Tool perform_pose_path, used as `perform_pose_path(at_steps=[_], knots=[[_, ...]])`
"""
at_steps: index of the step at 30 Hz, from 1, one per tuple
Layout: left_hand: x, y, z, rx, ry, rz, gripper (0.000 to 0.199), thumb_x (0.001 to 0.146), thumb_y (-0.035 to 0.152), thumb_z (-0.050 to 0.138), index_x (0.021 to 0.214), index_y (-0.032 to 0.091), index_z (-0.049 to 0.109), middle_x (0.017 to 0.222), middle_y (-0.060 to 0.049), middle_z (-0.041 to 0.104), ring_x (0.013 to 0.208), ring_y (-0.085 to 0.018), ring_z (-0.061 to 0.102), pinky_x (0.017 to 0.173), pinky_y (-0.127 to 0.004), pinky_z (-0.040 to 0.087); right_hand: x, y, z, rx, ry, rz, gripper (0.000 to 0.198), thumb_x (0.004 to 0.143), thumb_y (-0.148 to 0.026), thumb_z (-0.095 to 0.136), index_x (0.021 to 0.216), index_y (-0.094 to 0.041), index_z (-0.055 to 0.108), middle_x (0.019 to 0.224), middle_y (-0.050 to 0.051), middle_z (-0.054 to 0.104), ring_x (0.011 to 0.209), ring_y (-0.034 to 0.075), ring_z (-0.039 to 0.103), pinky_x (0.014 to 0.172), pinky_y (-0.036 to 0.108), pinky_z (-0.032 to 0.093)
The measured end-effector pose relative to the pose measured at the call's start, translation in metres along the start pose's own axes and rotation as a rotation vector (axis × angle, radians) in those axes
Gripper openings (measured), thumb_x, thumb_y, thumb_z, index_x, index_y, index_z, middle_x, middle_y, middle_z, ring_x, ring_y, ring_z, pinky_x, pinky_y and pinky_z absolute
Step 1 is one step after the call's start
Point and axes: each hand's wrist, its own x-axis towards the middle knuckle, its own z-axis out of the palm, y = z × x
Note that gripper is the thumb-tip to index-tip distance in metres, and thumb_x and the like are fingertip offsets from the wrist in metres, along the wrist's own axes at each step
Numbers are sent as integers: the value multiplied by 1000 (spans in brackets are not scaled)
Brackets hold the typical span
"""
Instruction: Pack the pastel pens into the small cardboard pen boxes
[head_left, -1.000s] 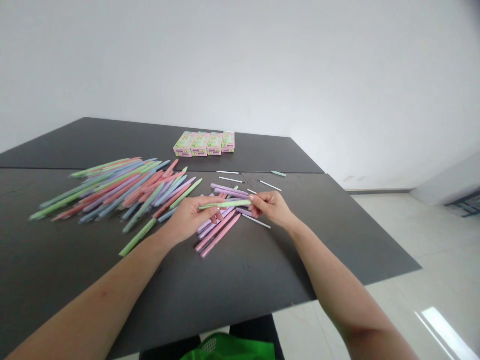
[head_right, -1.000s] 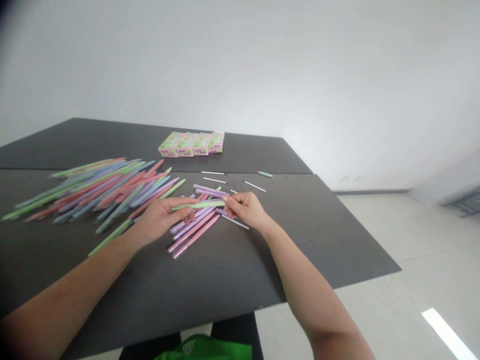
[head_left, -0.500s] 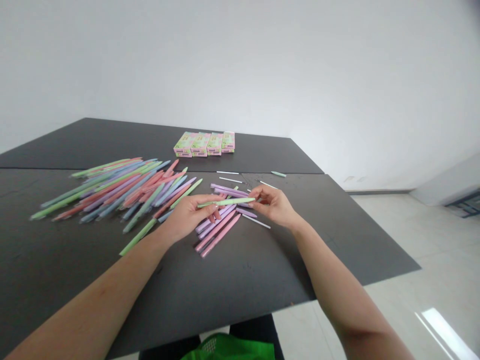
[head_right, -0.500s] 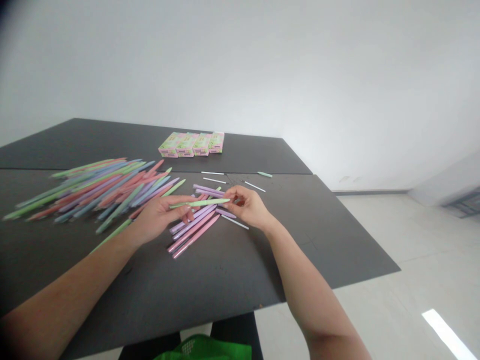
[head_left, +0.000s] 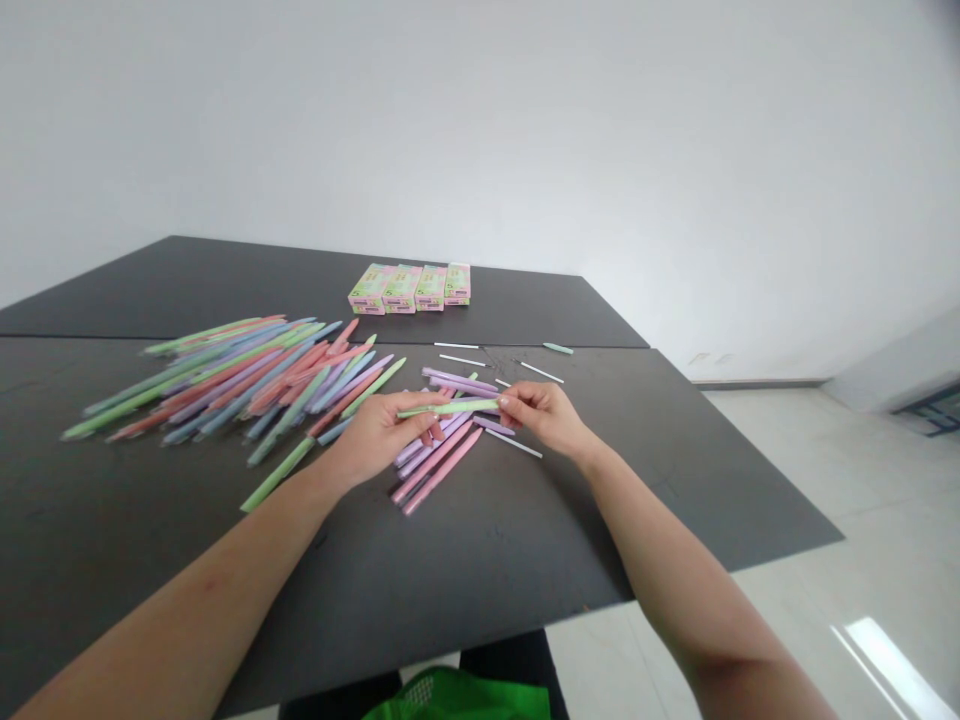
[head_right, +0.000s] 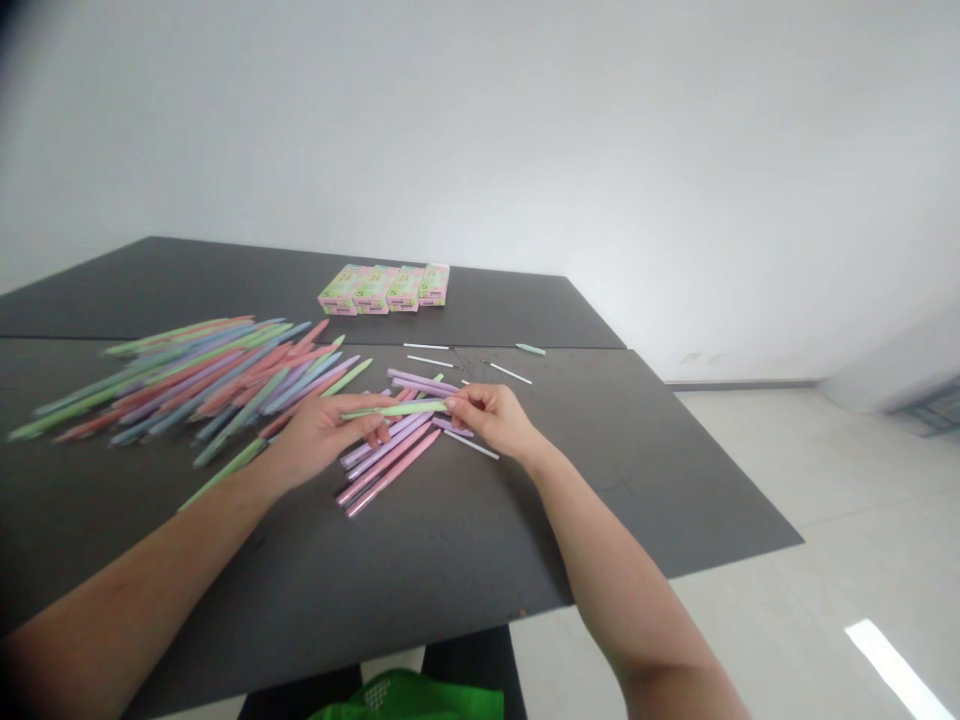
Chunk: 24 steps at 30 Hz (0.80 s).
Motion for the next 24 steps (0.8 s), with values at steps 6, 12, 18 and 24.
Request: perform_pose_path(at_steps=[6, 12, 18, 24], knots=[[-1, 3, 1, 63, -4, 31, 37, 84, 36, 61, 112, 14, 70, 73, -4, 72, 61, -13, 63, 66, -27, 53, 1, -3, 8, 45, 18, 101, 56, 85, -65, 53, 60, -15, 62, 46, -1, 54, 43, 8, 45, 46, 21, 37], [0, 3, -1, 33, -51, -8, 37, 84, 37, 62, 111, 13, 71, 74, -5, 73, 62, -12, 62, 66, -25, 51, 0, -7, 8, 63, 0, 101, 59, 86, -68, 49, 61, -15, 61, 49, 1, 56, 45, 9, 49, 49, 23, 40], [2, -7, -5, -51, -49, -25, 44, 84, 42, 63, 117, 12, 67, 77, -7, 73, 64, -15, 63, 63, -27, 51, -1, -6, 6, 82, 53, -31, 38, 77, -48, 72, 97, -17, 65, 71, -1, 62, 56, 9, 51, 53, 22, 40], [2, -5, -3, 29, -26, -43, 41, 84, 39, 60, 115, 12, 68, 75, -5, 73, 61, -13, 62, 64, -25, 49, 0, 0, 9, 28, 109, -22, 30, 76, -42, 73, 89, -15, 69, 70, 2, 66, 56, 10, 53, 52, 22, 40]])
